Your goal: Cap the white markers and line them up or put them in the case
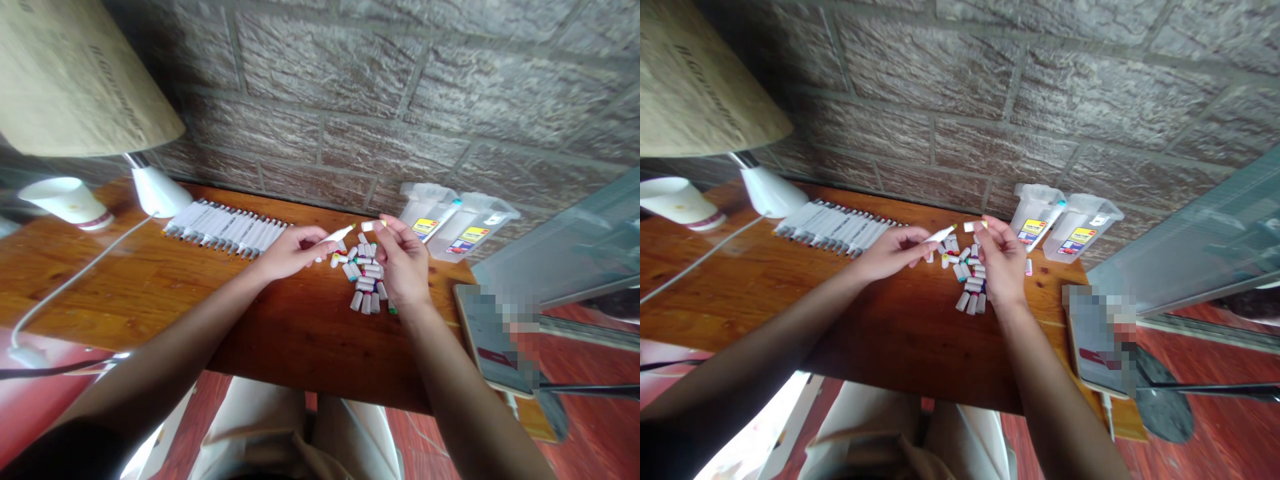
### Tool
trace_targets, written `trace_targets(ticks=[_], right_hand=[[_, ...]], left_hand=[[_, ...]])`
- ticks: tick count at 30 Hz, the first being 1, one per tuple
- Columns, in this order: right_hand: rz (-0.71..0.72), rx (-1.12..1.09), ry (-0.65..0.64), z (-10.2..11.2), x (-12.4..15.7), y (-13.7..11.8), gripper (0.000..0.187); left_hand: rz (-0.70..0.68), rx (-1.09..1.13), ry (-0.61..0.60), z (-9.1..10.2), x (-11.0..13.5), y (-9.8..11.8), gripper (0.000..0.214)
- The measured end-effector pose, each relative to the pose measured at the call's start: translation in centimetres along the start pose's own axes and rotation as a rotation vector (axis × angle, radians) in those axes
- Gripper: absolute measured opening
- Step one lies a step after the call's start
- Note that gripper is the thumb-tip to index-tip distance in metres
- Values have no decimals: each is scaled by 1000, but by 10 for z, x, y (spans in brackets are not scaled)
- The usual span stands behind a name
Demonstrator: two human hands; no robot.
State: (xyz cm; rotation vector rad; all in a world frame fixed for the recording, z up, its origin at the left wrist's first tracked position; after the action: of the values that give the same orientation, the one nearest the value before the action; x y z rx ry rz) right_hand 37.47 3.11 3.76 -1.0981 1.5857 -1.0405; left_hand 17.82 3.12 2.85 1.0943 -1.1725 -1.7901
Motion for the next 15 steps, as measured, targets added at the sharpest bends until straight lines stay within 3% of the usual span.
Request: trace_targets(ticks=[8, 15], right_hand=[[-22, 126, -135, -8, 5, 5, 40], [-37, 233, -222, -13, 8, 6, 40]], left_hand=[[-57, -92, -39, -7, 1, 5, 36], [-151, -252, 46, -4, 4, 6, 32]])
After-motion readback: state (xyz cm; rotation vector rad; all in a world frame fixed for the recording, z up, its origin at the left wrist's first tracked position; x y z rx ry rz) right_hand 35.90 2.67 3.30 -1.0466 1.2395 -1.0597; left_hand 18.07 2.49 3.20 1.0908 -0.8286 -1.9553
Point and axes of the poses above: each hand's wrist, its own x-axis away from the middle knuckle, its own z-axis out of the back of the hand, y = z × x, the point moved 6 cm from there along -x, towards the middle knuckle, and after that the axes turned 4 degrees about x, right-handed, at the moved point
